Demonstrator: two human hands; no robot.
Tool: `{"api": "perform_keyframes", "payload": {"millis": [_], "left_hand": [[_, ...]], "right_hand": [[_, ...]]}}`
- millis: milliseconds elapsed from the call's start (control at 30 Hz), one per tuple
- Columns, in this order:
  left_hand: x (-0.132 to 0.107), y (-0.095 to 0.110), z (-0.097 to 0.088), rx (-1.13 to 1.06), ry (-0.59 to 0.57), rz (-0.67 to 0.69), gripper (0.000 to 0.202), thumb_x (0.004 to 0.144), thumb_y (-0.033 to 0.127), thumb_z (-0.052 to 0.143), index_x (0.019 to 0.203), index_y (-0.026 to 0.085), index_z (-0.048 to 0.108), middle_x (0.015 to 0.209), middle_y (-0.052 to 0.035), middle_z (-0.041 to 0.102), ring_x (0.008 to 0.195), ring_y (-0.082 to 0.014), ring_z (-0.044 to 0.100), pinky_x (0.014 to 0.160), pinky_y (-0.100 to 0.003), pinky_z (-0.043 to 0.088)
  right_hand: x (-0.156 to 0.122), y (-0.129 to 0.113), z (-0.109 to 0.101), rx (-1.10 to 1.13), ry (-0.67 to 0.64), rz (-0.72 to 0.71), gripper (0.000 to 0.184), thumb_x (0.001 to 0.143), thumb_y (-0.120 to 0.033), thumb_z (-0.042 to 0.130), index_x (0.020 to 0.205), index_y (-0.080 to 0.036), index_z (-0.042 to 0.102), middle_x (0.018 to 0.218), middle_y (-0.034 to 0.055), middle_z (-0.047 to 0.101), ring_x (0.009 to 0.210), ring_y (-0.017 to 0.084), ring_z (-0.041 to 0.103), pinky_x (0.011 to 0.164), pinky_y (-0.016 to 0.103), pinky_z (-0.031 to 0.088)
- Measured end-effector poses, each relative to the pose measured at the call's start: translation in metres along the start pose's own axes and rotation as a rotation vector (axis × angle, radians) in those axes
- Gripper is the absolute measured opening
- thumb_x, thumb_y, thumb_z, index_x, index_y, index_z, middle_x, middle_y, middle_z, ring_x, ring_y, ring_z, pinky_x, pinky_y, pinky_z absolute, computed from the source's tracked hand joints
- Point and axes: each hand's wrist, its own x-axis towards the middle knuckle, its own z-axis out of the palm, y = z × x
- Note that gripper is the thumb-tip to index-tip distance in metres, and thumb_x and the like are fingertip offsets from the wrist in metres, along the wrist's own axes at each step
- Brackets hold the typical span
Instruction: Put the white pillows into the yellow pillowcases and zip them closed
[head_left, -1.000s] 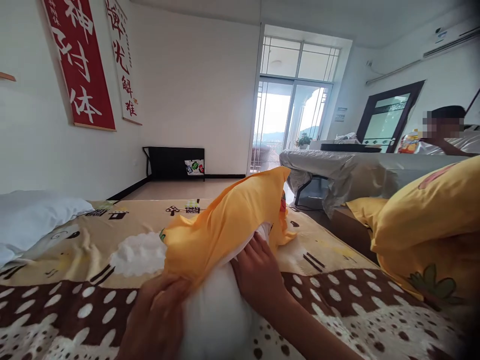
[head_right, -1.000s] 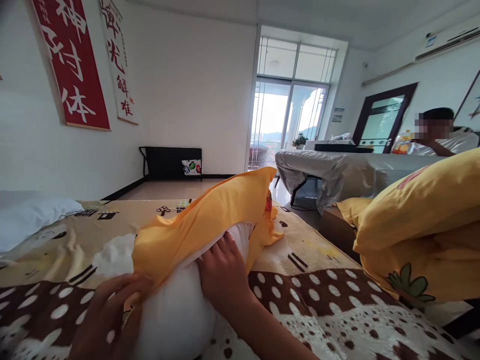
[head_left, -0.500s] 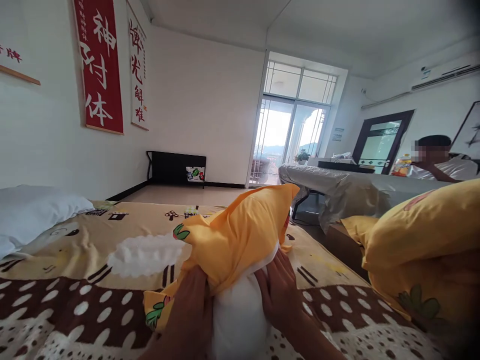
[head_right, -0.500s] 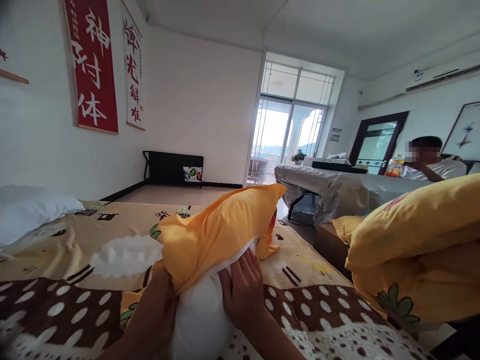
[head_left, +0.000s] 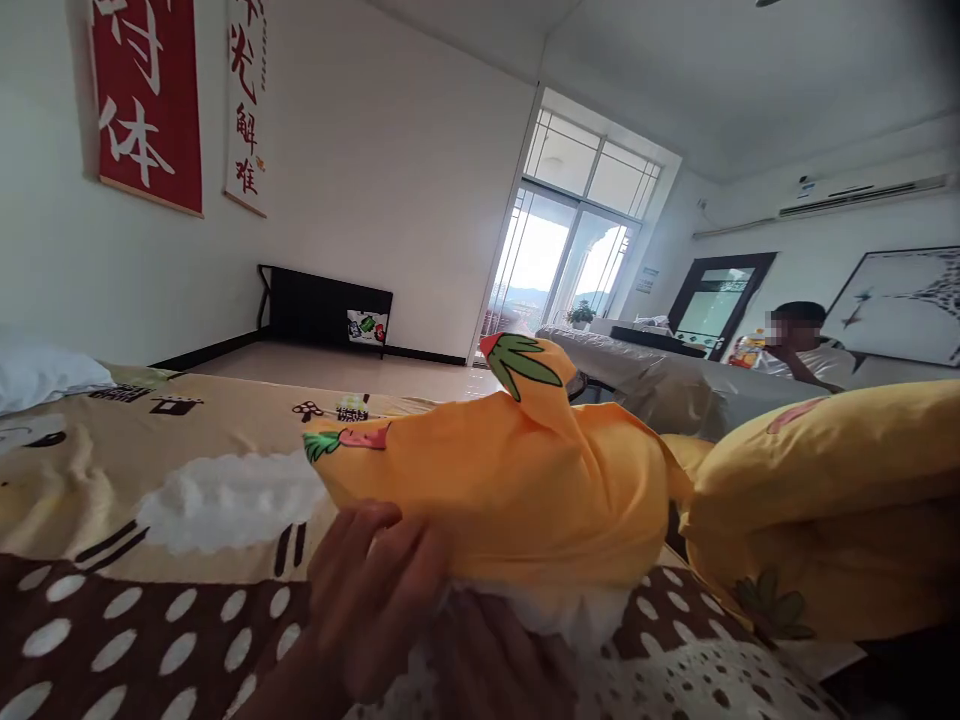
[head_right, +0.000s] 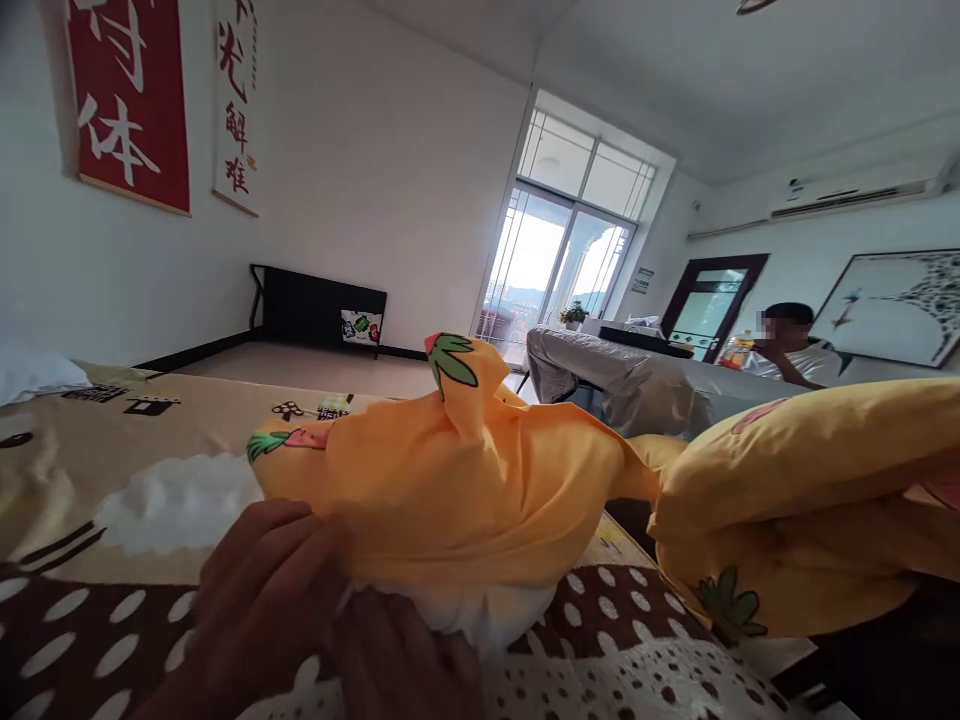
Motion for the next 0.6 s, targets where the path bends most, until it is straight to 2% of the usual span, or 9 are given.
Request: {"api": "perform_keyframes", "payload": {"millis": [100, 200, 233, 300, 367, 433, 533, 600], "left_hand": [[-0.011, -0.011, 0.0, -0.053, -0.039, -0.02, 0.018, 0.08, 0.005, 0.054, 0.096, 0.009, 0.06, 0.082, -0.0125, 0.064, 0.087, -0.0224, 0.059, 0.073, -0.034, 0.049], [-0.022, -0.022, 0.009, -0.085, -0.014, -0.059, 0.021, 0.081, 0.001, 0.049, 0.096, 0.01, 0.06, 0.081, -0.0112, 0.064, 0.084, -0.0192, 0.059, 0.073, -0.032, 0.048], [-0.025, -0.025, 0.012, -0.086, 0.01, -0.073, 0.022, 0.08, -0.001, 0.048, 0.096, 0.009, 0.06, 0.08, -0.0114, 0.064, 0.083, -0.0191, 0.059, 0.072, -0.032, 0.047], [-0.029, -0.028, 0.016, -0.056, 0.036, -0.082, 0.023, 0.078, -0.003, 0.049, 0.095, 0.008, 0.059, 0.08, -0.0122, 0.064, 0.085, -0.0203, 0.059, 0.074, -0.035, 0.045], [-0.03, -0.029, 0.017, -0.003, 0.028, -0.09, 0.024, 0.077, -0.005, 0.048, 0.095, 0.008, 0.058, 0.08, -0.0124, 0.064, 0.086, -0.021, 0.059, 0.077, -0.038, 0.042], [-0.027, -0.027, 0.016, 0.024, 0.021, -0.112, 0.024, 0.077, -0.006, 0.047, 0.093, 0.008, 0.057, 0.077, -0.0106, 0.064, 0.082, -0.0191, 0.059, 0.078, -0.038, 0.041], [-0.023, -0.021, 0.016, -0.003, 0.012, -0.121, 0.023, 0.077, -0.007, 0.047, 0.092, 0.008, 0.056, 0.07, -0.0071, 0.062, 0.073, -0.0153, 0.057, 0.075, -0.034, 0.041], [-0.023, -0.02, 0.019, 0.0, 0.023, -0.128, 0.022, 0.078, -0.005, 0.048, 0.094, 0.009, 0.056, 0.066, -0.0045, 0.061, 0.068, -0.0137, 0.055, 0.073, -0.033, 0.04]], "right_hand": [[0.024, -0.002, 0.025, 0.0, 0.004, -0.006, 0.04, 0.087, -0.017, 0.04, 0.125, -0.023, 0.054, 0.102, 0.0014, 0.072, 0.085, 0.015, 0.067, 0.064, 0.028, 0.044], [0.043, 0.001, 0.042, 0.038, -0.016, -0.114, 0.039, 0.085, -0.009, 0.037, 0.119, -0.019, 0.056, 0.088, 0.0022, 0.073, 0.079, 0.014, 0.065, 0.074, 0.027, 0.045], [0.049, 0.003, 0.045, 0.047, -0.026, -0.148, 0.036, 0.085, -0.009, 0.038, 0.112, -0.019, 0.059, 0.081, 0.002, 0.072, 0.074, 0.015, 0.064, 0.073, 0.027, 0.045], [0.059, 0.008, 0.048, 0.056, -0.028, -0.163, 0.029, 0.084, -0.009, 0.038, 0.09, -0.022, 0.063, 0.064, 0.0004, 0.067, 0.059, 0.013, 0.06, 0.059, 0.026, 0.044], [0.073, 0.015, 0.048, 0.049, -0.014, -0.117, 0.028, 0.084, -0.013, 0.04, 0.068, -0.024, 0.06, 0.049, -0.0013, 0.059, 0.043, 0.012, 0.051, 0.043, 0.027, 0.033], [0.09, 0.022, 0.047, 0.044, -0.016, -0.045, 0.03, 0.083, -0.019, 0.042, 0.058, -0.024, 0.057, 0.043, -0.0016, 0.054, 0.037, 0.012, 0.045, 0.039, 0.028, 0.026], [0.114, 0.028, 0.052, 0.076, -0.06, 0.054, 0.03, 0.082, -0.029, 0.045, 0.057, -0.023, 0.061, 0.048, 0.002, 0.057, 0.047, 0.016, 0.051, 0.05, 0.029, 0.035], [0.119, 0.023, 0.065, 0.103, -0.061, 0.129, 0.029, 0.081, -0.029, 0.044, 0.06, -0.021, 0.063, 0.055, 0.0052, 0.061, 0.057, 0.019, 0.054, 0.062, 0.033, 0.04]]}}
